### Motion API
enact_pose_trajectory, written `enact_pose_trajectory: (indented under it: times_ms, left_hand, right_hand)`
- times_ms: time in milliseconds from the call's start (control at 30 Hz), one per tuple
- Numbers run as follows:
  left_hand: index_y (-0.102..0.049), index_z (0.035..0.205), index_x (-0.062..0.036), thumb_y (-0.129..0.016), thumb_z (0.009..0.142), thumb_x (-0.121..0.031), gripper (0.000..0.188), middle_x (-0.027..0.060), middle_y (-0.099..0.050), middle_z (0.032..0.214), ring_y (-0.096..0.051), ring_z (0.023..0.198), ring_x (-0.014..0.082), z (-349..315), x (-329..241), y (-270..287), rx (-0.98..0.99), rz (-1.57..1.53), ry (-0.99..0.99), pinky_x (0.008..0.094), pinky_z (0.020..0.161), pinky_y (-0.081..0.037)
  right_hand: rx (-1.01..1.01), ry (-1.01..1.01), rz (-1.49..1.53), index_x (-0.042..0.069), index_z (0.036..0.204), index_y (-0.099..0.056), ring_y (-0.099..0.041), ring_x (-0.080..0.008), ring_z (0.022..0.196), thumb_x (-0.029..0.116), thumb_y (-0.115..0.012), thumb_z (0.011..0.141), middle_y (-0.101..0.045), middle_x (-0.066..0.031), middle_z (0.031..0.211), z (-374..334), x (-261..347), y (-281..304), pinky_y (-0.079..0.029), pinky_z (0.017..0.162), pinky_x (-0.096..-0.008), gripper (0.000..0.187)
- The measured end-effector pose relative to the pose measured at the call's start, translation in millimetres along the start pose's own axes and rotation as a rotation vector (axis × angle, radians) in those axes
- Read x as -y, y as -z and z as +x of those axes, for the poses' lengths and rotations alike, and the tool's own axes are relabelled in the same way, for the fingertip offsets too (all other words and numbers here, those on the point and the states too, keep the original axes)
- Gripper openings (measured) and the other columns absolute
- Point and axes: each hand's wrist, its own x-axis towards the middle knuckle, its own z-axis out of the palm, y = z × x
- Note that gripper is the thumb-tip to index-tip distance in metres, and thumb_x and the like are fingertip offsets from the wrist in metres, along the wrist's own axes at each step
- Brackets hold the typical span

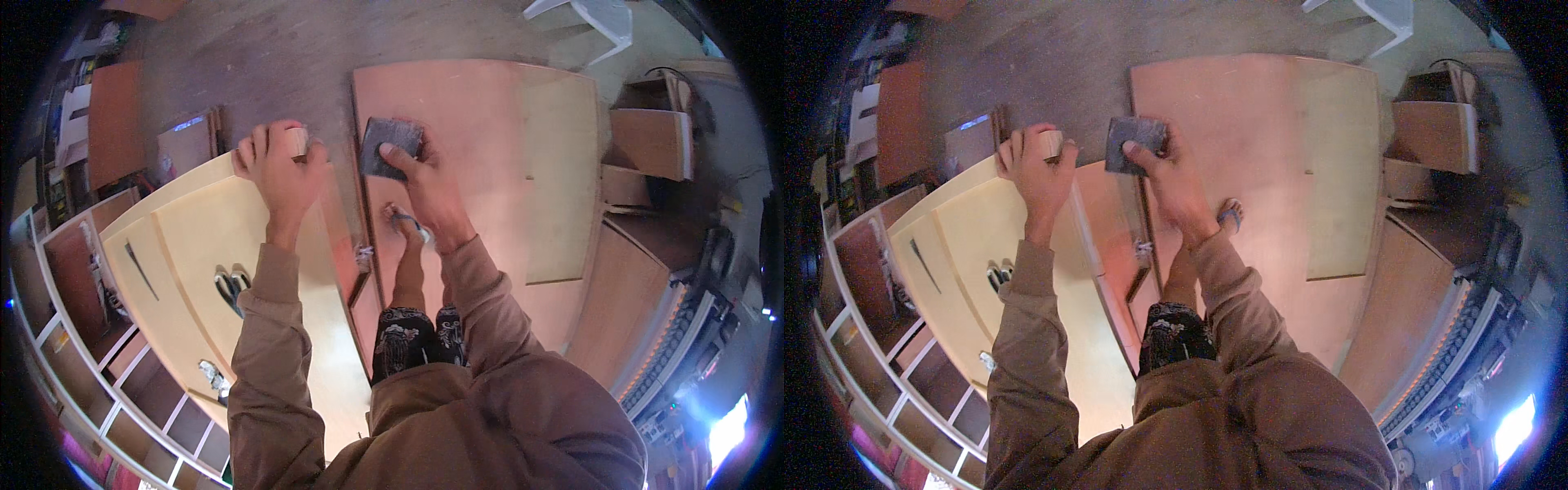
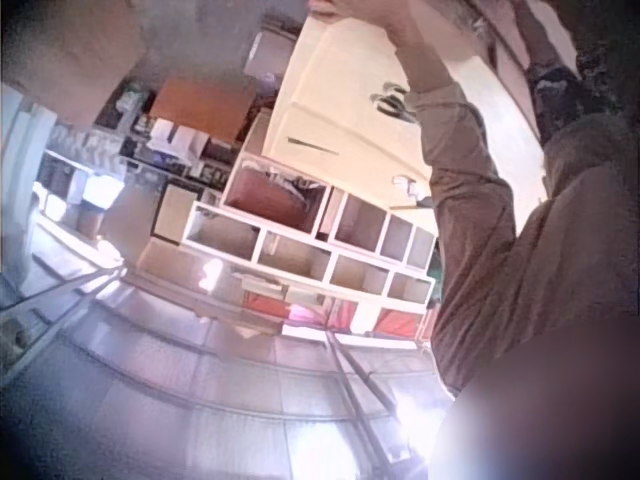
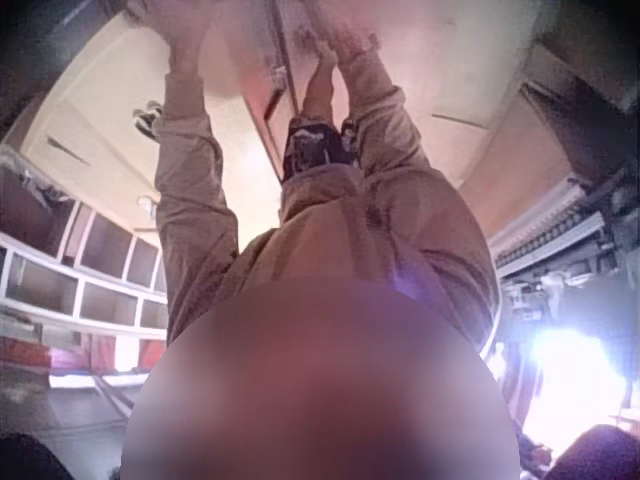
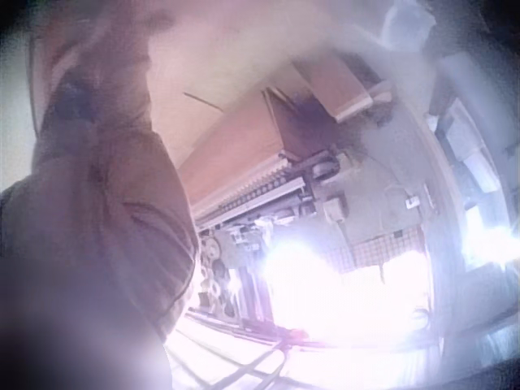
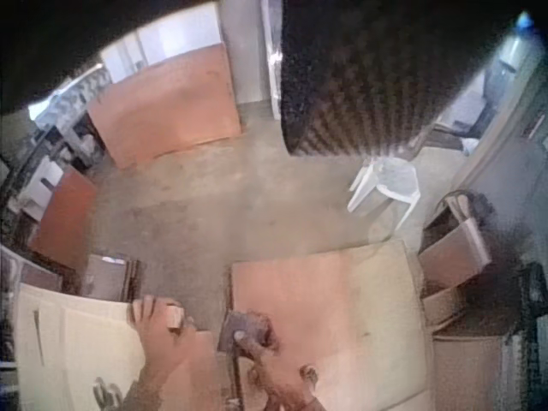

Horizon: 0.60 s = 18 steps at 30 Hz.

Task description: The person walks to a workbench in a woodworking shop and handles a small wooden strip, fitting it into a corner of a wooden box. They then use a ruler and pencil to mark a line on a larger wooden panel.

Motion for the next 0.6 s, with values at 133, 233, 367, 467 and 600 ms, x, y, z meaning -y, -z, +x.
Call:
enact_pose_trajectory:
  times_ms: [133,233,367,467,600]
  left_hand:
    - [-0.074,0.116,-0.0144,-0.066,0.080,-0.018,0.037,0.0072,-0.067,0.113,-0.054,0.115,0.0325,-2,12,8,-0.007,-0.309,0.012,0.0518,0.113,-0.029]
    - [-0.076,0.117,-0.0119,-0.058,0.086,-0.021,0.037,0.0090,-0.069,0.110,-0.055,0.112,0.0317,-2,19,10,0.020,-0.381,0.022,0.0484,0.113,-0.029]
    - [-0.076,0.114,-0.0088,-0.049,0.093,-0.026,0.038,0.0118,-0.071,0.109,-0.057,0.112,0.0327,1,20,9,0.019,-0.338,0.041,0.0469,0.113,-0.031]
    - [-0.076,0.112,-0.0051,-0.045,0.098,-0.025,0.040,0.0138,-0.074,0.115,-0.058,0.116,0.0357,2,20,8,0.047,-0.278,0.067,0.0482,0.113,-0.036]
    - [-0.075,0.111,-0.0045,-0.042,0.102,-0.028,0.042,0.0143,-0.072,0.112,-0.058,0.113,0.0354,1,19,7,0.029,-0.268,0.063,0.0481,0.109,-0.037]
  right_hand:
    - [0.147,0.021,-0.410,-0.002,0.140,-0.059,-0.069,-0.0192,0.111,0.015,-0.073,0.103,-0.072,-0.0130,0.125,29,-28,7,-0.055,0.099,-0.0352,0.042]
    - [0.226,0.040,-0.220,0.000,0.133,-0.062,-0.065,-0.0182,0.103,0.029,-0.065,0.109,-0.068,-0.0111,0.119,53,-52,-9,-0.053,0.090,-0.0346,0.038]
    - [0.127,-0.257,0.156,0.008,0.126,-0.067,-0.056,-0.0148,0.083,0.044,-0.043,0.118,-0.059,-0.0010,0.101,83,-70,-43,-0.048,0.074,-0.0293,0.044]
    - [0.168,-0.119,-0.057,0.011,0.128,-0.065,-0.053,-0.0143,0.085,0.046,-0.035,0.120,-0.054,-0.0011,0.099,95,-75,-74,-0.047,0.072,-0.0306,0.047]
    - [0.225,0.184,-0.275,0.008,0.138,-0.061,-0.057,-0.0167,0.098,0.048,-0.030,0.121,-0.059,-0.0066,0.111,100,-79,-107,-0.050,0.086,-0.0345,0.054]
